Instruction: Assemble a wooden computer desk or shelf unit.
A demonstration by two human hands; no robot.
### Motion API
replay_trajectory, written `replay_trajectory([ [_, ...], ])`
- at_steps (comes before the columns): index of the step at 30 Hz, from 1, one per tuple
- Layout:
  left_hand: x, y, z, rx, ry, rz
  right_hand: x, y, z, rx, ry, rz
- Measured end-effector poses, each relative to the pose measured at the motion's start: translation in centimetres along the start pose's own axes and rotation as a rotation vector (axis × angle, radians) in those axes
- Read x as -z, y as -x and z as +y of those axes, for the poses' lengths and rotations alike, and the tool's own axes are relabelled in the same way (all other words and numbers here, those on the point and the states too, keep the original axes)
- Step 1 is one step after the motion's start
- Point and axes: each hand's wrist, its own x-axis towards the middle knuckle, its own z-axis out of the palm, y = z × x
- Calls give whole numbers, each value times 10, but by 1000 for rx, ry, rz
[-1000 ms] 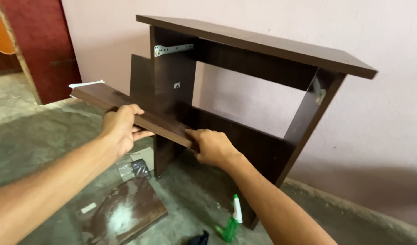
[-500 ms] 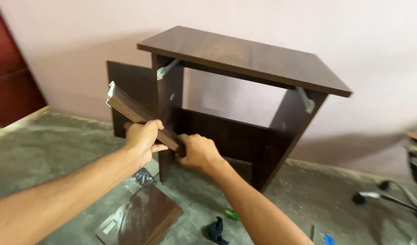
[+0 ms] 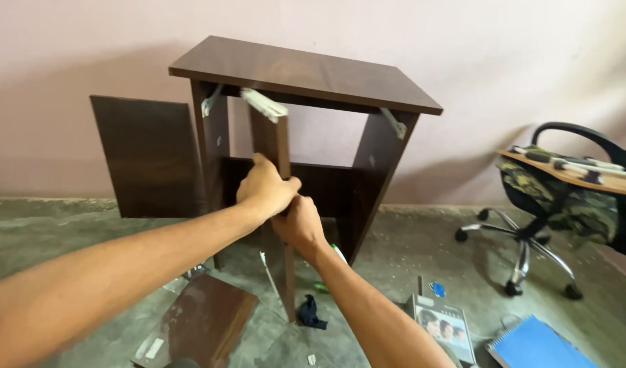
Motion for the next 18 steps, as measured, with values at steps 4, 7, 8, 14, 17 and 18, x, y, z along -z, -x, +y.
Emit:
replay_trajectory([
  [4, -13, -11, 1, -135, -70, -82, 13, 19, -11, -167, -164, 161],
  [7, -38, -36, -18, -381, -41, -227, 18, 29, -6, -269, -197, 269],
  [8, -52, -51, -29, -488, -75, -260, 20, 29, -3, -290, -243, 348],
  [14, -49, -38, -50, -684, -228, -359, 20, 18, 18, -327, -284, 536],
  [17, -43, -19, -62, -630, -310, -381, 9, 27, 22, -369, -323, 576],
  [18, -41, -16, -62, -612, -345, -378, 8, 26, 21, -392, -378, 586],
])
